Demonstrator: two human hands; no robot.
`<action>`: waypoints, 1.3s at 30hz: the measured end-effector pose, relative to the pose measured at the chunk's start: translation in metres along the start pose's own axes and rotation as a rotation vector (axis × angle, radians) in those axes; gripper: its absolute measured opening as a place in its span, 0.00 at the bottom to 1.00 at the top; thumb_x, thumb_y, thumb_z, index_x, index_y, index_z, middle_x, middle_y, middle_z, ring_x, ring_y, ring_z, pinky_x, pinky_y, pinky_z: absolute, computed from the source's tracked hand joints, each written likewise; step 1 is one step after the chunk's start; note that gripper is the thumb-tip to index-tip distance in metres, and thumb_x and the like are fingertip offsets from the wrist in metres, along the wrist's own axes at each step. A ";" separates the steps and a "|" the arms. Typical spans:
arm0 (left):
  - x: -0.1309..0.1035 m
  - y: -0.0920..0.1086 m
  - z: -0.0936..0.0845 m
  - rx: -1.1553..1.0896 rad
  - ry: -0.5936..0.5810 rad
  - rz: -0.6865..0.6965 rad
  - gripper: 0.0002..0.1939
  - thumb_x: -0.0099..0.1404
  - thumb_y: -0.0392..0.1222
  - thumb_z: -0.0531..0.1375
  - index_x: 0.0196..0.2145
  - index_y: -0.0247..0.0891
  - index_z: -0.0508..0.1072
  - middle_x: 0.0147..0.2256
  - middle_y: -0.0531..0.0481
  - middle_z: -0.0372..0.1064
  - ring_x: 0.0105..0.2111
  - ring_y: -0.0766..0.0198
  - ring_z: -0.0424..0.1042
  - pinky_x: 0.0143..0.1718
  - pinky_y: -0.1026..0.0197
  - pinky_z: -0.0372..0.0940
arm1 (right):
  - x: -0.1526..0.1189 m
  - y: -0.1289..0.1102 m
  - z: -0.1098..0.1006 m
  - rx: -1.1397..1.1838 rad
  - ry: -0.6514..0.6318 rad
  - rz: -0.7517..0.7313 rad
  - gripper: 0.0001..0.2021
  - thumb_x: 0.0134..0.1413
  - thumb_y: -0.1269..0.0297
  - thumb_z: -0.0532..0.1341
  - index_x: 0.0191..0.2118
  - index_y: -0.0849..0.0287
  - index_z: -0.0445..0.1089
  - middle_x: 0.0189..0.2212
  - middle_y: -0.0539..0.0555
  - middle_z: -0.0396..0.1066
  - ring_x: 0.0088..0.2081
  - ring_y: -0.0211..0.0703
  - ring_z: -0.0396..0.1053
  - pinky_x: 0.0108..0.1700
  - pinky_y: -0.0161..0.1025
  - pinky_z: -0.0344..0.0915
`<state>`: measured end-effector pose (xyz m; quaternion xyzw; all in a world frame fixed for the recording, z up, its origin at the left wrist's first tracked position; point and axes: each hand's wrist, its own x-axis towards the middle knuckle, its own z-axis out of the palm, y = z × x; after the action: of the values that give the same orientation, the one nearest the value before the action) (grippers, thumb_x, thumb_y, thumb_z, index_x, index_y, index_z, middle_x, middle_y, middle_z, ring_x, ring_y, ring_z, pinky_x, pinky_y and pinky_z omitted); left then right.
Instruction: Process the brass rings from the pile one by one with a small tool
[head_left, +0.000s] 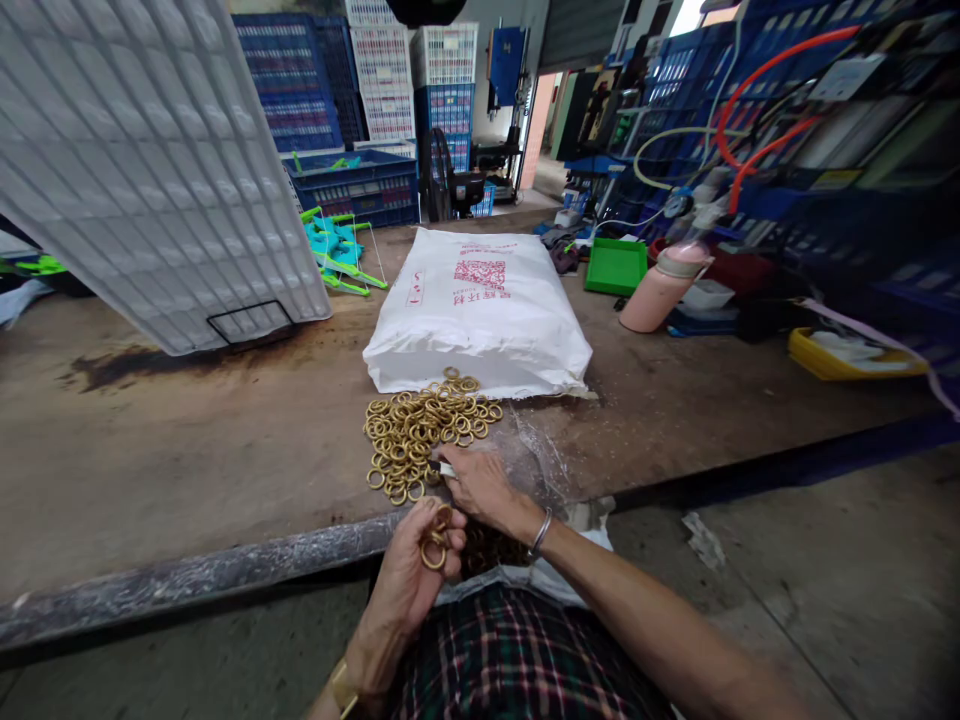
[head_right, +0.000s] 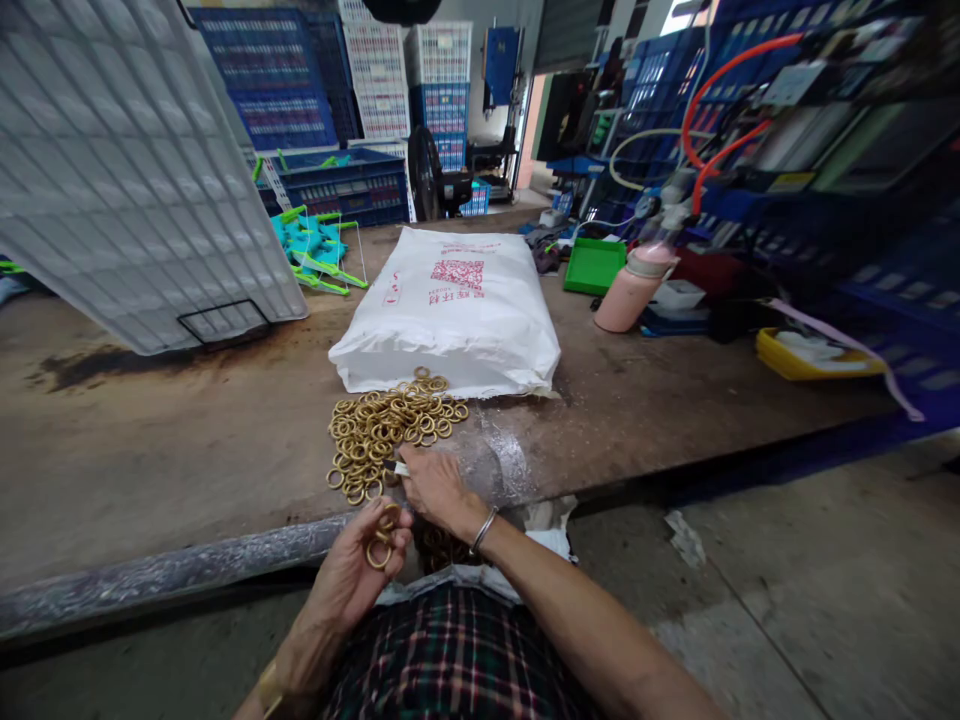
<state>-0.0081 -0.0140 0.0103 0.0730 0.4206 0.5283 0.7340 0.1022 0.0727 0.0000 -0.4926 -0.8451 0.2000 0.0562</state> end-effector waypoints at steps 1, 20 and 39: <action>0.000 0.002 -0.001 -0.020 -0.003 -0.008 0.15 0.49 0.44 0.66 0.31 0.36 0.68 0.26 0.51 0.70 0.20 0.70 0.66 0.16 0.72 0.53 | 0.002 -0.001 0.000 -0.018 0.000 0.003 0.13 0.53 0.70 0.52 0.45 0.58 0.64 0.34 0.55 0.73 0.35 0.41 0.69 0.33 0.33 0.53; 0.020 0.003 -0.010 0.694 0.129 0.627 0.07 0.55 0.42 0.62 0.32 0.38 0.74 0.21 0.55 0.65 0.21 0.70 0.62 0.23 0.68 0.58 | -0.005 0.008 -0.010 0.937 0.046 0.247 0.03 0.44 0.71 0.53 0.28 0.59 0.61 0.19 0.44 0.62 0.20 0.31 0.57 0.24 0.29 0.52; 0.025 0.006 -0.007 0.740 0.049 0.470 0.13 0.58 0.50 0.58 0.27 0.36 0.70 0.19 0.57 0.62 0.16 0.72 0.57 0.18 0.69 0.53 | -0.019 0.001 -0.013 1.019 -0.018 0.189 0.08 0.47 0.61 0.53 0.23 0.59 0.60 0.17 0.43 0.54 0.20 0.30 0.50 0.22 0.30 0.48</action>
<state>-0.0153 0.0069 -0.0045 0.4120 0.5708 0.4965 0.5079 0.1161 0.0606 0.0131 -0.4751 -0.5927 0.5946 0.2634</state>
